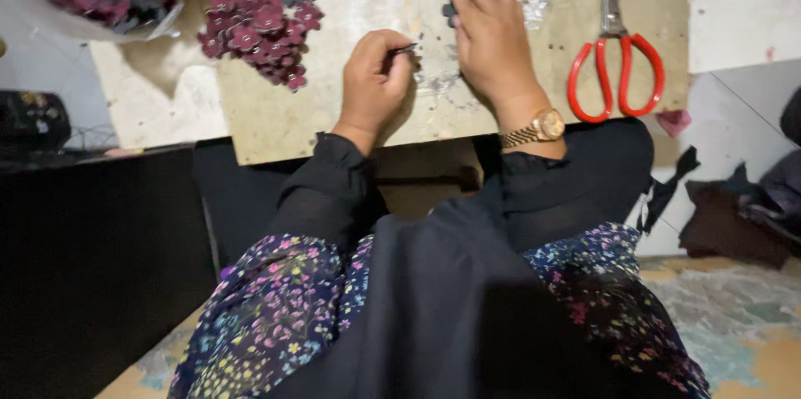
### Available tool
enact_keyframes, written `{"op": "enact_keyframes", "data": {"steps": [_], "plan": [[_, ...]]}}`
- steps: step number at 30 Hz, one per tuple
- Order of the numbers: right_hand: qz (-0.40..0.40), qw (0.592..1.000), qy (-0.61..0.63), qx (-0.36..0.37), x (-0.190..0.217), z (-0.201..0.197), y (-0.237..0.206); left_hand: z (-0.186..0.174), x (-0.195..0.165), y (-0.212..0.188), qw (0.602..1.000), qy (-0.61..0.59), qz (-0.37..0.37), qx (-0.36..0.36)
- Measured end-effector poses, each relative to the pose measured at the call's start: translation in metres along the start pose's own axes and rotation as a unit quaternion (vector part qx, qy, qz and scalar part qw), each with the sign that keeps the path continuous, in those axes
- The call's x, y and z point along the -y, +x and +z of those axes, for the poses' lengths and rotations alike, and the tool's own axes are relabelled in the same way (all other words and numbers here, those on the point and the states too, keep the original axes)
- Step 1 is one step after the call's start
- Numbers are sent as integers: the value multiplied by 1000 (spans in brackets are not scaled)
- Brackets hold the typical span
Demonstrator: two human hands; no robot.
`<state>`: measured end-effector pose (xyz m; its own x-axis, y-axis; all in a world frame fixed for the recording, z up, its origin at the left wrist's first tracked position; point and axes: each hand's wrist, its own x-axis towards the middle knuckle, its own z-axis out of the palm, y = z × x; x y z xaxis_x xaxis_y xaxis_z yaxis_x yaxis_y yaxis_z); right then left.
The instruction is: The person sits on the floor and assembles small flower-shaped felt pieces by inserting metal eyelets into their centers. They pick up a piece, place an eyelet, and press it into place, repeating this process for multiple items. A pair of scissors is used briefly to trim a piece.
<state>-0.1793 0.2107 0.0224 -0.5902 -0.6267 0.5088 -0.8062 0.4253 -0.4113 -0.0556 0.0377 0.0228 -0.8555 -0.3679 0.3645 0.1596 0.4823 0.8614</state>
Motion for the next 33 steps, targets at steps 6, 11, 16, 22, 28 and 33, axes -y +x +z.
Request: {"op": "enact_keyframes", "data": {"steps": [6, 11, 16, 22, 28, 33], "plan": [[26, 999, 25, -40, 8, -6, 4, -7, -11, 2, 1000, -20, 8, 0], [43, 999, -3, -32, 12, -14, 4, -15, -22, 5, 998, 22, 55, -22], [43, 998, 1, -39, 14, -13, 6, -47, -15, 15, 984, 161, 45, -67], [42, 997, 22, -56, 19, -16, 10, -86, 23, 56, 924, 365, 44, -108], [107, 980, 124, -117, 2, -24, 3, -79, 31, 60, 857, 490, 75, -139], [269, 864, 369, -215, -32, -27, 1, -6, 13, 47, 945, 315, 65, -53]]}}
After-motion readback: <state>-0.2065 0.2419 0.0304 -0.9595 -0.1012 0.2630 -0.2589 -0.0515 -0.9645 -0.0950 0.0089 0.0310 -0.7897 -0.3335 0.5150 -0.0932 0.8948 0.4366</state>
